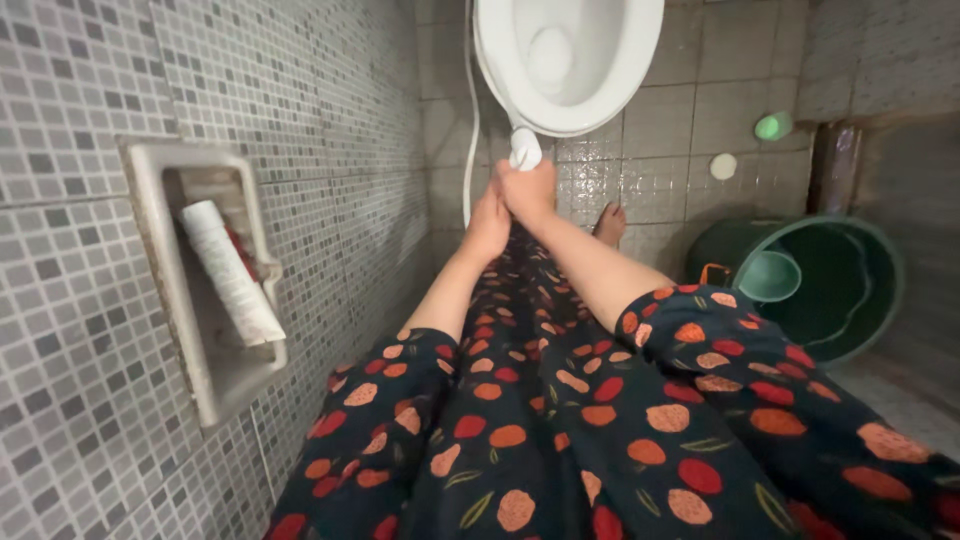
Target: The person cleans a white toilet in a tiled bathroom using a handheld bidet sprayer and a white sponge. They scrub and rinse the tank, seat, lid, and bowl interior, then rinse their hands.
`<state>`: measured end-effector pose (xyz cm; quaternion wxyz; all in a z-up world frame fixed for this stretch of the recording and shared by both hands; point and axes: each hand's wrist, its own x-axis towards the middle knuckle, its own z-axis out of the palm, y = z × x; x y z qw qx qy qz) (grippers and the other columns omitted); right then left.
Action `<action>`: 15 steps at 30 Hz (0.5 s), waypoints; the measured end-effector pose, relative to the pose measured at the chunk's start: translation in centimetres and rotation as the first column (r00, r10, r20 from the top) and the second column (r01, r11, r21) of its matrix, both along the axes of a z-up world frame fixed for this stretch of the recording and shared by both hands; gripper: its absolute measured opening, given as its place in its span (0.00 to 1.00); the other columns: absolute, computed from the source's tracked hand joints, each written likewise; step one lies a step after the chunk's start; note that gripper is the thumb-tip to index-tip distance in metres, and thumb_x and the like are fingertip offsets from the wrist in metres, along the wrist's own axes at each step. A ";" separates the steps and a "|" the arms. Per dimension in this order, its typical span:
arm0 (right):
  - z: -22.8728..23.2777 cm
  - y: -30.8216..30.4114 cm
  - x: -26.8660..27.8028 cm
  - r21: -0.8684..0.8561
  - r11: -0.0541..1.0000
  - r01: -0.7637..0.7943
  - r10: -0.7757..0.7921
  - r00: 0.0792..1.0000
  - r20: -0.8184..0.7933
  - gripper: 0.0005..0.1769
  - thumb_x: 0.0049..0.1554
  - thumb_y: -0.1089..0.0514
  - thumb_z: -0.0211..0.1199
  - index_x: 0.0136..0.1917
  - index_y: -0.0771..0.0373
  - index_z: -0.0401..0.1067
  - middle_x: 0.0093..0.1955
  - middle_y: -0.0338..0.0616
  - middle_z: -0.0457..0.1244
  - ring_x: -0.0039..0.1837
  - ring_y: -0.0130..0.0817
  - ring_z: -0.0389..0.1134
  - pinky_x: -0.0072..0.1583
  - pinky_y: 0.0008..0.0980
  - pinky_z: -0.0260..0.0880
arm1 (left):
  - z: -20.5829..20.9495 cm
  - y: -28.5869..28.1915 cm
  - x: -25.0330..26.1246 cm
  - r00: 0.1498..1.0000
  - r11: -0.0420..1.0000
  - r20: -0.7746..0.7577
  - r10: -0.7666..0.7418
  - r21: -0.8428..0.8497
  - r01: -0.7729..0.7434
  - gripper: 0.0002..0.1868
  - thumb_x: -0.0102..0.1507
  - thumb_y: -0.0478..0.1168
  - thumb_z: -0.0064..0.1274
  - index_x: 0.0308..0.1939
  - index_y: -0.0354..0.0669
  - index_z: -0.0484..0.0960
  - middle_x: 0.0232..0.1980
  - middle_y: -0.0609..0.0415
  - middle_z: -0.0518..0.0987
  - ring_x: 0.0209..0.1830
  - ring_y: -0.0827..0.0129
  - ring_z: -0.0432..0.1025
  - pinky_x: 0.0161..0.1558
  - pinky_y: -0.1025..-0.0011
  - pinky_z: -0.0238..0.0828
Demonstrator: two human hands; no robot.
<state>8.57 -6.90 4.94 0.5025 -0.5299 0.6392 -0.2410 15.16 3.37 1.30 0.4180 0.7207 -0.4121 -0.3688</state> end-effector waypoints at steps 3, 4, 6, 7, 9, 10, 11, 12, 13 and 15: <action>-1.4 1.4 -1.5 0.080 0.996 0.035 -0.035 0.999 -0.007 0.14 0.47 0.53 0.67 0.36 0.69 0.76 0.33 0.52 0.70 0.38 0.43 0.75 0.41 0.43 0.72 | -0.3 1.0 -1.2 0.998 0.997 -0.038 -0.056 0.058 0.058 0.20 0.74 0.39 0.33 0.65 0.33 0.70 0.59 0.29 0.77 0.63 0.35 0.69 0.62 0.53 0.67; -2.0 1.8 -2.2 0.110 0.993 0.049 -0.051 0.999 0.014 0.14 0.47 0.53 0.66 0.36 0.69 0.76 0.33 0.52 0.70 0.38 0.43 0.75 0.41 0.43 0.72 | -0.6 1.2 -1.7 0.996 0.993 -0.053 -0.074 0.089 0.079 0.19 0.75 0.41 0.33 0.64 0.34 0.71 0.59 0.30 0.78 0.63 0.36 0.70 0.62 0.53 0.68; -3.3 2.8 -3.9 0.165 0.983 0.083 -0.090 0.995 0.034 0.13 0.48 0.54 0.65 0.36 0.69 0.76 0.33 0.52 0.70 0.38 0.42 0.75 0.41 0.43 0.71 | -1.2 1.8 -3.0 0.992 0.992 -0.042 -0.117 0.050 0.119 0.21 0.75 0.41 0.33 0.67 0.33 0.68 0.61 0.28 0.75 0.64 0.34 0.68 0.63 0.52 0.66; -4.0 3.2 -4.8 0.188 0.976 0.105 -0.113 0.993 0.033 0.13 0.48 0.55 0.65 0.35 0.70 0.75 0.33 0.52 0.70 0.37 0.42 0.74 0.41 0.43 0.71 | -1.5 1.9 -3.6 0.990 0.990 -0.036 -0.140 0.029 0.141 0.22 0.75 0.41 0.33 0.68 0.32 0.67 0.62 0.27 0.74 0.65 0.34 0.67 0.64 0.52 0.65; -5.4 3.6 -6.7 0.187 0.971 0.152 -0.158 0.987 0.017 0.13 0.49 0.55 0.65 0.36 0.70 0.75 0.34 0.52 0.70 0.38 0.41 0.74 0.41 0.42 0.71 | -2.3 1.9 -4.9 0.981 0.963 -0.096 -0.171 0.193 0.187 0.22 0.74 0.42 0.33 0.68 0.33 0.67 0.58 0.27 0.77 0.61 0.35 0.70 0.61 0.53 0.68; -6.0 3.7 -7.7 0.162 0.971 0.176 -0.179 0.984 0.002 0.13 0.48 0.55 0.65 0.37 0.70 0.75 0.34 0.51 0.70 0.38 0.40 0.74 0.42 0.41 0.71 | -2.6 1.7 -5.6 0.975 0.938 -0.126 -0.185 0.273 0.213 0.22 0.74 0.42 0.33 0.67 0.34 0.67 0.56 0.28 0.78 0.60 0.36 0.72 0.59 0.53 0.70; -6.6 3.5 -8.6 0.136 0.971 0.199 -0.199 0.980 -0.013 0.13 0.48 0.55 0.66 0.38 0.69 0.75 0.35 0.50 0.70 0.38 0.39 0.74 0.42 0.40 0.71 | -3.0 1.3 -6.3 0.971 0.946 -0.090 -0.220 0.223 0.235 0.21 0.73 0.41 0.35 0.67 0.33 0.68 0.57 0.27 0.77 0.60 0.35 0.72 0.60 0.53 0.69; -7.0 3.2 -9.4 0.130 0.965 0.230 -0.229 0.973 -0.020 0.13 0.48 0.55 0.67 0.38 0.69 0.75 0.35 0.49 0.70 0.38 0.39 0.74 0.42 0.40 0.71 | -3.3 0.9 -6.9 0.966 0.950 -0.053 -0.254 0.173 0.259 0.21 0.73 0.40 0.36 0.67 0.33 0.68 0.58 0.27 0.77 0.61 0.35 0.71 0.60 0.52 0.68; -7.4 2.9 -9.8 0.125 0.958 0.258 -0.257 0.966 -0.025 0.14 0.48 0.54 0.68 0.38 0.69 0.75 0.35 0.49 0.70 0.38 0.38 0.73 0.42 0.40 0.71 | -3.5 0.5 -7.2 0.959 0.951 -0.014 -0.284 0.124 0.283 0.20 0.72 0.39 0.38 0.66 0.33 0.69 0.59 0.27 0.77 0.62 0.34 0.70 0.61 0.51 0.68; -7.8 2.9 -10.7 0.148 0.951 0.271 -0.273 0.962 -0.010 0.14 0.48 0.55 0.68 0.38 0.69 0.75 0.35 0.49 0.70 0.38 0.38 0.73 0.42 0.40 0.70 | -3.5 0.3 -7.9 0.952 0.946 -0.026 -0.304 0.112 0.304 0.21 0.72 0.39 0.37 0.68 0.35 0.68 0.57 0.27 0.77 0.61 0.34 0.71 0.61 0.51 0.68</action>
